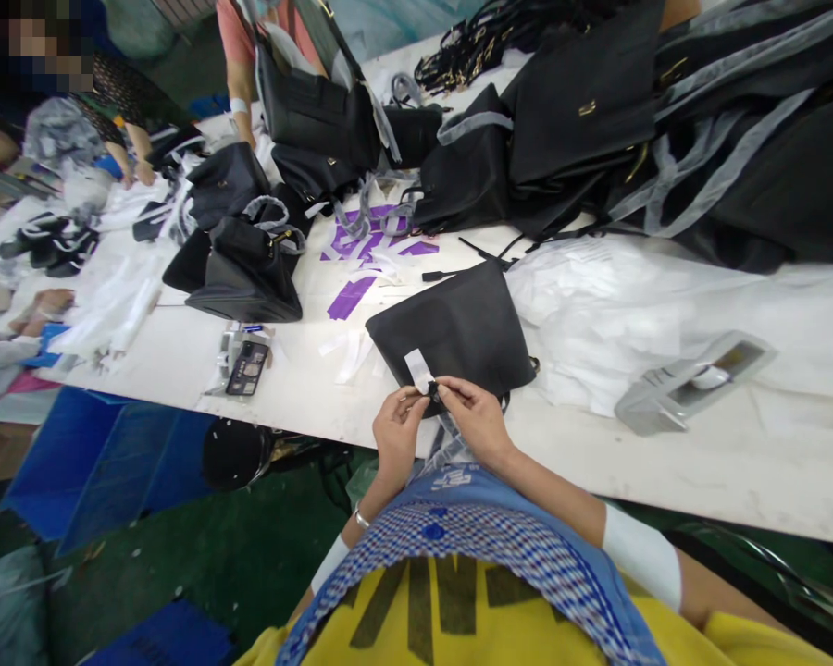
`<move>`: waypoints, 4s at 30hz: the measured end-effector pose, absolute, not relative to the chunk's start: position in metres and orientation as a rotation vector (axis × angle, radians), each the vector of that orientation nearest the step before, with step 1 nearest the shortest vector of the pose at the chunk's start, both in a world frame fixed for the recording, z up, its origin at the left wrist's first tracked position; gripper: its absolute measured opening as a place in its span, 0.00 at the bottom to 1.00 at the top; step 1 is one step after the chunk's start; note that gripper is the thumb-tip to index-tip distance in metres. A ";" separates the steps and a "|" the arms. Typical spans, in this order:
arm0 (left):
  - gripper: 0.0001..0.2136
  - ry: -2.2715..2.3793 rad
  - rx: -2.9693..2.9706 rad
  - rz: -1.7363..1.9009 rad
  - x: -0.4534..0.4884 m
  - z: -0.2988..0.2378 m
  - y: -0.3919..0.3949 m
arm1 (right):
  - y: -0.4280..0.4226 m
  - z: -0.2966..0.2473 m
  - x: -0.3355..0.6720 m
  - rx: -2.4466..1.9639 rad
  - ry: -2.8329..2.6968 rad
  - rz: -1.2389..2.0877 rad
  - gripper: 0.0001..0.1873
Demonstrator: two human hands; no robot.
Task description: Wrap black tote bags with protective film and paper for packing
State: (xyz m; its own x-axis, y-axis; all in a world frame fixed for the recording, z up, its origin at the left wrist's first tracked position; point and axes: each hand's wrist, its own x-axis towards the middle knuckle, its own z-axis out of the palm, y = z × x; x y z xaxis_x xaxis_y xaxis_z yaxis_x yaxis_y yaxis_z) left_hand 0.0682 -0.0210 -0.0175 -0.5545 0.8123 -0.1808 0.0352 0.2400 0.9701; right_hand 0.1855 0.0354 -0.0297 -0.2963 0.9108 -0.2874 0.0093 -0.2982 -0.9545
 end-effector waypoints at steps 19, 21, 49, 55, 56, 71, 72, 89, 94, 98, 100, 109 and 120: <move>0.10 1.971 1.201 1.150 0.060 -0.010 -0.025 | 0.036 -0.026 0.185 -1.224 -1.317 1.637 0.15; 0.09 1.991 1.217 1.123 0.058 -0.012 -0.024 | 0.036 -0.026 0.186 -1.223 -1.347 1.625 0.15; 0.07 1.995 1.372 0.999 0.052 -0.007 -0.036 | 0.037 -0.028 0.197 -1.169 -1.826 1.399 0.11; 0.07 1.871 1.146 1.119 0.044 -0.013 -0.030 | 0.036 -0.024 0.193 -1.072 -1.951 1.202 0.09; 0.06 1.878 1.147 1.109 0.043 -0.014 -0.029 | 0.035 -0.024 0.192 -1.061 -1.963 1.191 0.09; 0.05 1.977 1.563 0.818 0.034 -0.004 -0.025 | 0.032 -0.017 0.195 -1.083 -2.062 1.133 0.11; 0.05 2.028 1.606 0.787 0.037 -0.002 -0.025 | 0.032 -0.016 0.195 -1.098 -2.068 1.133 0.12; 0.03 2.310 1.692 0.753 0.074 0.020 -0.032 | 0.050 0.002 0.198 -1.038 -1.999 1.313 0.09; 0.03 2.278 1.478 0.837 0.087 0.021 -0.032 | 0.061 -0.004 0.201 -0.983 -1.921 1.417 0.08; 0.08 2.175 1.474 0.889 0.082 0.031 -0.032 | 0.064 -0.010 0.208 -0.964 -1.893 1.448 0.08; 0.10 2.227 1.553 0.879 0.074 0.040 -0.030 | 0.065 -0.011 0.210 -0.951 -1.916 1.440 0.08; 0.09 1.942 1.817 0.475 0.026 0.038 -0.016 | 0.065 -0.003 0.205 -0.805 -2.047 1.357 0.12; 0.08 1.707 1.579 0.612 -0.003 0.027 -0.033 | 0.032 0.000 0.173 -0.940 -2.050 1.349 0.19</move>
State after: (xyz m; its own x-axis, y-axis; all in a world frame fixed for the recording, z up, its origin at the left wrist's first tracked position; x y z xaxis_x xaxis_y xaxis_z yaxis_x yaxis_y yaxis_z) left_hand -0.0027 -0.0325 0.0271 0.0101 0.9824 -0.1866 0.6405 0.1369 0.7557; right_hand 0.1732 0.0323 -0.0002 -0.6318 0.7741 0.0397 0.2697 0.2675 -0.9250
